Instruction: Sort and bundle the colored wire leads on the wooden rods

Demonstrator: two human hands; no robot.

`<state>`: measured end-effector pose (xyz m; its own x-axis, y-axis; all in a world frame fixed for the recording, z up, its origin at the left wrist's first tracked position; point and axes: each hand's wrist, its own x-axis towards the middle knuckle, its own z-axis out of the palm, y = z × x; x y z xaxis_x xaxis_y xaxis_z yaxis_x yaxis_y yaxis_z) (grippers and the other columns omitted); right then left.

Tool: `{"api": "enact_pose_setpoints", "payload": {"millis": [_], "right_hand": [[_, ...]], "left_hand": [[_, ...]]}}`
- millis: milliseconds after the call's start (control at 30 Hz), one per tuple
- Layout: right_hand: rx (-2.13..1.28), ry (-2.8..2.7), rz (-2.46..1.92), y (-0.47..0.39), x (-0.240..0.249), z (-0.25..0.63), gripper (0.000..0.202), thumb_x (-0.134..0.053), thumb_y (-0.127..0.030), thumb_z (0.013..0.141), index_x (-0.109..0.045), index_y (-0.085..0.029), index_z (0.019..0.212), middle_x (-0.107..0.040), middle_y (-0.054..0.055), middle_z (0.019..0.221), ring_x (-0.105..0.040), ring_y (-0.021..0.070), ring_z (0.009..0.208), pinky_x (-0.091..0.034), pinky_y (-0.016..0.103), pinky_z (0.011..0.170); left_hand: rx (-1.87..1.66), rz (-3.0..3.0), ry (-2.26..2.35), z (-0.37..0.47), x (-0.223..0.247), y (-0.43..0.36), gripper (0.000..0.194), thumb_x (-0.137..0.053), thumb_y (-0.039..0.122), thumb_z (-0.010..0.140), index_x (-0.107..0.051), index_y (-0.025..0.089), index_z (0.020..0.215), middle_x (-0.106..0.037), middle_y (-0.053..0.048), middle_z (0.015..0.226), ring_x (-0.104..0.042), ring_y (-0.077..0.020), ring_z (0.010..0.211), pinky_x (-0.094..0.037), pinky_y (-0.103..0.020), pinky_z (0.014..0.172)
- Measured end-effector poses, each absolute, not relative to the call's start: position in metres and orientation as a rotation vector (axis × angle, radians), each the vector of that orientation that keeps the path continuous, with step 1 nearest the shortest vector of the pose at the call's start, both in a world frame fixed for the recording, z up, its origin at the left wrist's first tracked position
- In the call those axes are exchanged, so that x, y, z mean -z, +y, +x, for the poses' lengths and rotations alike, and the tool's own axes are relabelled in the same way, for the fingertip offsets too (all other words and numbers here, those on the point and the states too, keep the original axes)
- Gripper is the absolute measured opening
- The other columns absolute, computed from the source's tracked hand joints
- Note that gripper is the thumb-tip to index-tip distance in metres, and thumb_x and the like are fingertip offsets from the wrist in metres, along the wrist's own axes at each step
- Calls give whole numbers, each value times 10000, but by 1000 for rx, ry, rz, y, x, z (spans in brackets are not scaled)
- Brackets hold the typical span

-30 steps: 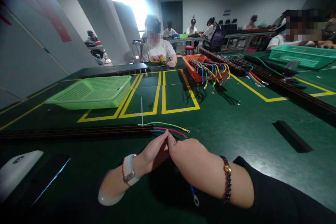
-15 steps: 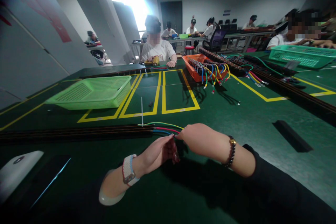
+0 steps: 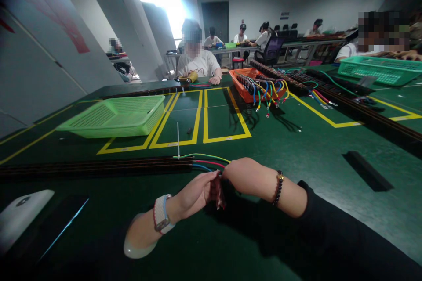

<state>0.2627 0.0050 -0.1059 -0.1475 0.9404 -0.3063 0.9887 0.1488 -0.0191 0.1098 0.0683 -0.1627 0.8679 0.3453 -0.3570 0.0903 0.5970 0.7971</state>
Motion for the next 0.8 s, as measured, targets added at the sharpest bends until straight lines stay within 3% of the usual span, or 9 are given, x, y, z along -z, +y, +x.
{"api": "enact_pose_setpoints", "payload": {"millis": [100,333,500,667,800], "right_hand": [[392,2156,1910,5,100,264,306,-456,-284,828,-659,-264,1056,-640,39,957,-605,84,827,-342,138,668],[467,2394,1948,17,100,277,313,-479,-267,784,-674,-268,1029,-641,-5,909,-515,-10,694,-227,121,599],[547,2441,2288,34,102,285,281,-506,-367,793,-696,-189,901,-623,-8,799,-405,-41,588,-206,112,565],[511,2419,2830,55,129,289,600,-438,-654,771,-610,-80,739,-542,6,642,-338,-36,541,-195,111,527],[866,2383,2980,67,156,294,637,-371,-667,796,-603,-74,772,-528,9,651,-391,-24,564,-261,102,534]], "left_hand": [[-136,956,512,108,163,69,324,-447,430,786,-549,125,748,-598,-13,613,-598,-92,545,-500,-185,526],[-100,1001,518,105,160,69,391,-388,452,791,-523,106,669,-590,-42,556,-609,-120,554,-468,-201,567],[-93,1032,481,105,159,69,425,-425,526,774,-516,120,687,-589,-20,575,-612,-111,585,-463,-190,589],[-86,1060,477,105,157,69,424,-404,532,779,-492,132,673,-573,-8,553,-603,-109,564,-461,-195,583],[-88,1056,470,105,157,69,431,-399,540,776,-485,131,672,-593,-25,558,-608,-113,560,-462,-188,565]]}}
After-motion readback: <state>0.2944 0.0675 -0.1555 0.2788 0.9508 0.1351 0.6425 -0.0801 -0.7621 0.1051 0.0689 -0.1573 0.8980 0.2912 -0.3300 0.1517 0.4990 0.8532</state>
